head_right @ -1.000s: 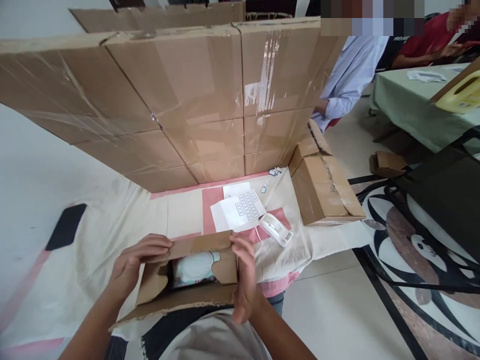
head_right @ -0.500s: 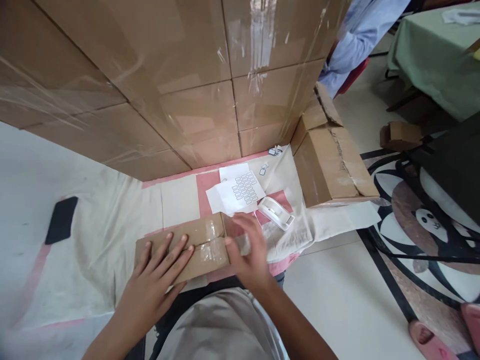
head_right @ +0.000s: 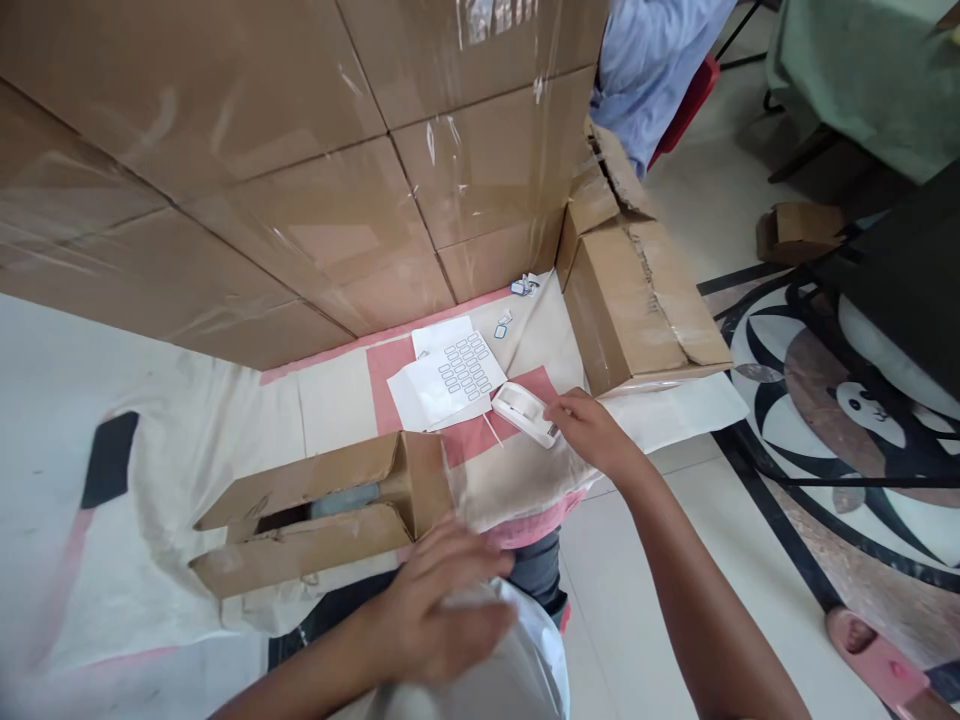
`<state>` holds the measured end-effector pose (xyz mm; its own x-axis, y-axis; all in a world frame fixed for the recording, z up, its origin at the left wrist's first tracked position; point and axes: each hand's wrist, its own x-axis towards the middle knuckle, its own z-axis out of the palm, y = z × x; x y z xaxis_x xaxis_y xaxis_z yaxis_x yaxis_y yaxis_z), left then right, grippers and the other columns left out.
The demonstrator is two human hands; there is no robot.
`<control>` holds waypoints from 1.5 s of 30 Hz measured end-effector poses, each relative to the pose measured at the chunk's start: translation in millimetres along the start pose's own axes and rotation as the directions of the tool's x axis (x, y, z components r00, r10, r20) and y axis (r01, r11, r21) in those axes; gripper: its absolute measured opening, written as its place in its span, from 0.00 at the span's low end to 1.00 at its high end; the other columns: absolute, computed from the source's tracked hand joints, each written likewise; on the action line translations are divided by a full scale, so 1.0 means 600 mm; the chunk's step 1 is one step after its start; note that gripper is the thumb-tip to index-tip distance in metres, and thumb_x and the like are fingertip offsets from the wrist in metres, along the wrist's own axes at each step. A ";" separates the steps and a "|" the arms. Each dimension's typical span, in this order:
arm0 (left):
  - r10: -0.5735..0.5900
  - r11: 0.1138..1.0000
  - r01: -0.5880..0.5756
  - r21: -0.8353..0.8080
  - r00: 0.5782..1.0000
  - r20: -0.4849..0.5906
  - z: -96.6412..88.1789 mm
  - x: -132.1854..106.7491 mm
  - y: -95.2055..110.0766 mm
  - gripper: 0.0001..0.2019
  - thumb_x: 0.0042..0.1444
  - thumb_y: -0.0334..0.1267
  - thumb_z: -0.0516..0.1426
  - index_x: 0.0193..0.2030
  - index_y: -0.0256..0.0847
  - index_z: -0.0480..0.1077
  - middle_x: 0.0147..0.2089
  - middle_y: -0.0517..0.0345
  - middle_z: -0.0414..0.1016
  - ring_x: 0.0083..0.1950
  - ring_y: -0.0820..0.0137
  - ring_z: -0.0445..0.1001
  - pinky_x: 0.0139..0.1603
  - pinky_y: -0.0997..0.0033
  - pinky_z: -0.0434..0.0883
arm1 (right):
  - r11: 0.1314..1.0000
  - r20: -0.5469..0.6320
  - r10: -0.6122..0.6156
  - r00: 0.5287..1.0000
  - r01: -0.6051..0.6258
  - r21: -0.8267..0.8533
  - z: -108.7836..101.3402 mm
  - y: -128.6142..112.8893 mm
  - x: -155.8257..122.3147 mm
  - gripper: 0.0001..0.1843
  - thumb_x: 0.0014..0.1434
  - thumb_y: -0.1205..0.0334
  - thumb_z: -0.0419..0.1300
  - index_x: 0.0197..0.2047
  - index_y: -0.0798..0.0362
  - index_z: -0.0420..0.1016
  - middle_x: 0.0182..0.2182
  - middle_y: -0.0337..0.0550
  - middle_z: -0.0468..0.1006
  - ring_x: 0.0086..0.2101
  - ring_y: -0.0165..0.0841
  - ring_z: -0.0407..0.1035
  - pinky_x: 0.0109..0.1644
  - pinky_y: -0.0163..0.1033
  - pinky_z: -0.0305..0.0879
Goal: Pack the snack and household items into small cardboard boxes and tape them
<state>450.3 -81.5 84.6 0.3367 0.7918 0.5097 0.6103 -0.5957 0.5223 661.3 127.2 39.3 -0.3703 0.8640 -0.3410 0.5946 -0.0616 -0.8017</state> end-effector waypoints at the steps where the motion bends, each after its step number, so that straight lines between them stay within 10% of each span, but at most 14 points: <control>1: -0.058 0.998 0.060 0.036 0.996 -0.062 0.052 0.021 -0.015 0.21 0.60 0.40 0.64 0.59 0.50 0.71 0.60 0.54 0.76 0.67 0.63 0.71 0.67 0.60 0.71 | 0.999 0.024 0.028 0.999 -0.028 -0.028 -0.001 -0.002 0.007 0.14 0.57 0.55 0.57 0.29 0.52 0.80 0.38 0.45 0.77 0.42 0.39 0.74 0.51 0.42 0.67; 4: -0.332 0.925 0.358 0.127 0.924 -0.189 0.180 0.079 -0.084 0.48 0.50 0.55 0.70 0.71 0.37 0.55 0.76 0.28 0.49 0.79 0.39 0.48 0.70 0.35 0.64 | 0.995 0.050 0.061 0.997 -0.057 -0.081 -0.004 -0.003 0.018 0.15 0.56 0.54 0.58 0.25 0.53 0.78 0.34 0.44 0.76 0.37 0.37 0.73 0.43 0.40 0.66; 8: -0.405 0.875 0.456 0.160 0.873 -0.272 0.247 0.122 -0.154 0.54 0.48 0.48 0.71 0.74 0.39 0.45 0.77 0.25 0.42 0.79 0.39 0.47 0.69 0.33 0.64 | 0.992 0.018 0.045 0.999 -0.043 -0.120 -0.003 -0.003 0.018 0.17 0.56 0.52 0.59 0.22 0.53 0.72 0.29 0.41 0.71 0.32 0.34 0.69 0.37 0.38 0.61; 16: -0.407 0.860 0.474 0.192 0.862 -0.303 0.249 0.119 -0.162 0.51 0.48 0.50 0.70 0.72 0.42 0.48 0.75 0.30 0.49 0.75 0.43 0.56 0.66 0.39 0.69 | 0.991 0.016 -0.065 0.998 0.067 -0.116 -0.018 -0.026 -0.008 0.20 0.59 0.49 0.56 0.20 0.51 0.62 0.27 0.39 0.65 0.27 0.30 0.63 0.33 0.39 0.58; 26: -0.461 0.839 0.511 0.186 0.850 -0.254 0.239 0.125 -0.154 0.50 0.46 0.50 0.71 0.71 0.38 0.52 0.75 0.28 0.49 0.76 0.42 0.54 0.68 0.40 0.66 | 1.000 -0.003 0.025 1.000 -0.025 -0.007 -0.038 0.036 -0.084 0.25 0.63 0.42 0.55 0.22 0.49 0.57 0.27 0.38 0.63 0.26 0.31 0.58 0.30 0.40 0.55; 45: -0.445 0.835 0.505 0.218 0.853 -0.273 0.241 0.126 -0.152 0.47 0.48 0.50 0.70 0.70 0.38 0.54 0.73 0.28 0.52 0.75 0.43 0.56 0.69 0.40 0.65 | 0.990 0.077 0.123 0.989 -0.128 0.064 -0.004 0.081 -0.043 0.23 0.58 0.42 0.58 0.22 0.48 0.56 0.17 0.33 0.60 0.22 0.30 0.54 0.27 0.37 0.48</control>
<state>524.0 52.0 -23.4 -0.1803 0.9034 0.3890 0.8359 -0.0677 0.5446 701.2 103.2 10.4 -0.3484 0.8086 -0.4741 0.5905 -0.2036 -0.7810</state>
